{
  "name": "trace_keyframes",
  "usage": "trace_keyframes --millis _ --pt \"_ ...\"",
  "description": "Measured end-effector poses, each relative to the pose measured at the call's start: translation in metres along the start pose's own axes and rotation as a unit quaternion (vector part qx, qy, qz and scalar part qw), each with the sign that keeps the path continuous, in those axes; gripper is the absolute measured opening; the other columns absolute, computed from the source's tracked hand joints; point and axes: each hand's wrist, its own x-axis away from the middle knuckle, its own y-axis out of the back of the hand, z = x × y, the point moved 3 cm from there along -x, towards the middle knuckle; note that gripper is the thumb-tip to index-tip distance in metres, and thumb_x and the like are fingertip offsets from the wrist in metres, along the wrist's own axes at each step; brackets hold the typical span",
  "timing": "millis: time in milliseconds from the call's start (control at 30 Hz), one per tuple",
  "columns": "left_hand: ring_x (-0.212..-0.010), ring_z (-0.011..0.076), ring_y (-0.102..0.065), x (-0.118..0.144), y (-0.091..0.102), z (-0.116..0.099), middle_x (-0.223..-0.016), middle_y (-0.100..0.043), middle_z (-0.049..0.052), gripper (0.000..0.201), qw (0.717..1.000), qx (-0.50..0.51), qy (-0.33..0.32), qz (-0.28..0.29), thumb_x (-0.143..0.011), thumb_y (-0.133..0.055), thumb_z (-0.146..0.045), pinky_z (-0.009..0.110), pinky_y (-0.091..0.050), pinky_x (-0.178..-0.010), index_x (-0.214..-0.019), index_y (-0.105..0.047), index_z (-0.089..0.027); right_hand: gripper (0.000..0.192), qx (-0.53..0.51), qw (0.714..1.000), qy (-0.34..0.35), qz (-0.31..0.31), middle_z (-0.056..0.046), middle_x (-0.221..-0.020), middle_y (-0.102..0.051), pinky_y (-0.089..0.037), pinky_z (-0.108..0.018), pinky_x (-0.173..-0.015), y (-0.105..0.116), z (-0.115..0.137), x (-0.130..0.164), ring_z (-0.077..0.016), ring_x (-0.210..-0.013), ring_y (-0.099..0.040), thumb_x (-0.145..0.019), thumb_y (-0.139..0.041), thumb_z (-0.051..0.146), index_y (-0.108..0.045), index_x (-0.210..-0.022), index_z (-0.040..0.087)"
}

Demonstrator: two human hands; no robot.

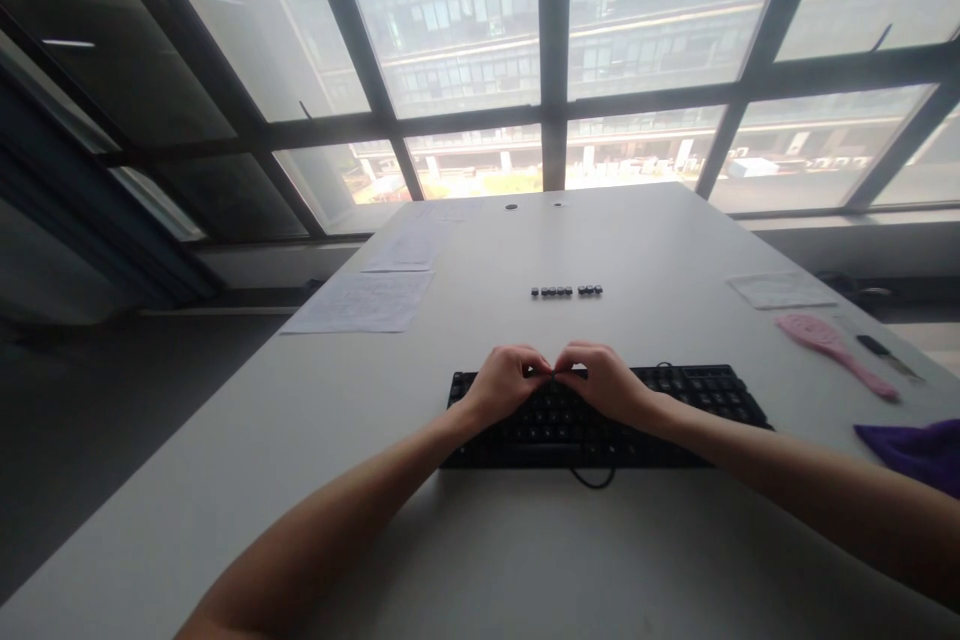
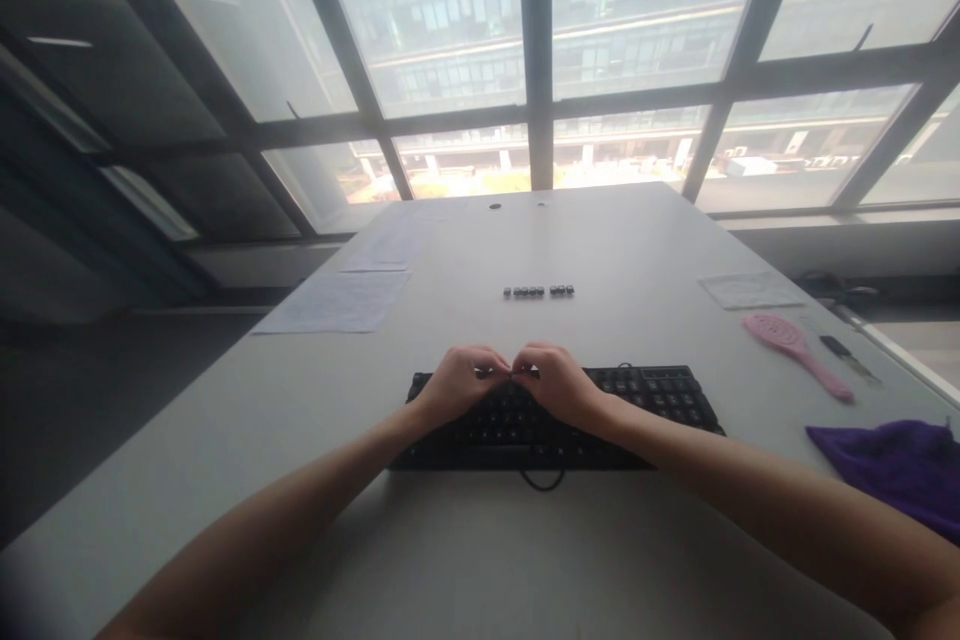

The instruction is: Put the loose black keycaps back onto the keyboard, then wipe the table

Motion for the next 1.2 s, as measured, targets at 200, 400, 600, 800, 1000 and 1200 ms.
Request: trace_keyframes --millis 200,400,600,800,1000,1200 --pt "-0.090 0.0182 -0.072 0.009 -0.003 -0.004 -0.098 -0.078 0.005 0.017 0.997 -0.047 -0.065 0.008 -0.092 -0.062 -0.022 0.029 -0.054 -0.088 -0.092 -0.079 -0.020 0.014 0.017 0.999 0.046 -0.002 -0.005 -0.086 -0.071 -0.049 -0.032 -0.079 -0.003 0.002 0.005 -0.0196 -0.083 -0.063 -0.090 -0.064 0.013 -0.069 -0.079 0.019" --pt "-0.104 0.0204 -0.068 0.021 -0.006 -0.008 -0.111 -0.074 0.006 0.026 0.983 -0.141 -0.113 0.016 -0.101 -0.050 -0.024 0.033 -0.052 -0.096 -0.108 -0.075 -0.021 0.017 0.060 0.995 0.073 0.012 -0.008 -0.093 -0.071 -0.050 -0.034 -0.085 -0.004 0.010 0.009 -0.0209 -0.091 -0.063 -0.096 -0.057 0.017 -0.069 -0.083 0.019" --pt "-0.104 0.0217 -0.066 0.025 -0.011 -0.012 -0.111 -0.073 0.008 0.027 0.972 -0.205 -0.113 0.032 -0.101 -0.047 -0.023 0.035 -0.052 -0.096 -0.105 -0.073 -0.018 0.019 0.092 0.993 0.067 0.018 -0.008 -0.092 -0.071 -0.049 -0.033 -0.084 -0.007 0.010 0.010 -0.0213 -0.090 -0.061 -0.095 -0.057 0.016 -0.067 -0.079 0.019" --pt "-0.103 0.0196 -0.069 0.010 0.004 -0.007 -0.111 -0.075 0.006 0.022 0.985 -0.141 -0.093 0.022 -0.097 -0.055 -0.025 0.030 -0.052 -0.097 -0.103 -0.075 -0.021 0.014 0.104 0.993 0.043 0.031 -0.006 -0.091 -0.072 -0.049 -0.032 -0.084 0.003 0.005 0.002 -0.0211 -0.091 -0.063 -0.093 -0.060 0.018 -0.071 -0.085 0.021" --pt "-0.087 0.0191 -0.073 -0.076 0.038 0.039 -0.099 -0.078 0.007 0.021 0.981 -0.183 0.036 -0.057 -0.091 -0.064 -0.024 0.030 -0.055 -0.088 -0.106 -0.077 -0.017 0.014 0.210 0.976 -0.057 -0.026 -0.007 -0.099 -0.075 -0.046 -0.032 -0.085 0.022 -0.041 -0.074 -0.0217 -0.093 -0.065 -0.091 -0.061 0.016 -0.073 -0.098 0.019" --pt "-0.090 0.0202 -0.072 -0.144 0.030 0.080 -0.103 -0.078 0.008 0.027 0.974 -0.214 0.065 -0.041 -0.081 -0.072 -0.015 0.031 -0.053 -0.091 -0.108 -0.077 -0.017 0.016 0.279 0.957 -0.075 0.020 -0.013 -0.108 -0.074 -0.039 -0.036 -0.091 0.010 -0.074 -0.141 -0.0274 -0.109 -0.059 -0.090 -0.062 0.015 -0.074 -0.101 0.016"
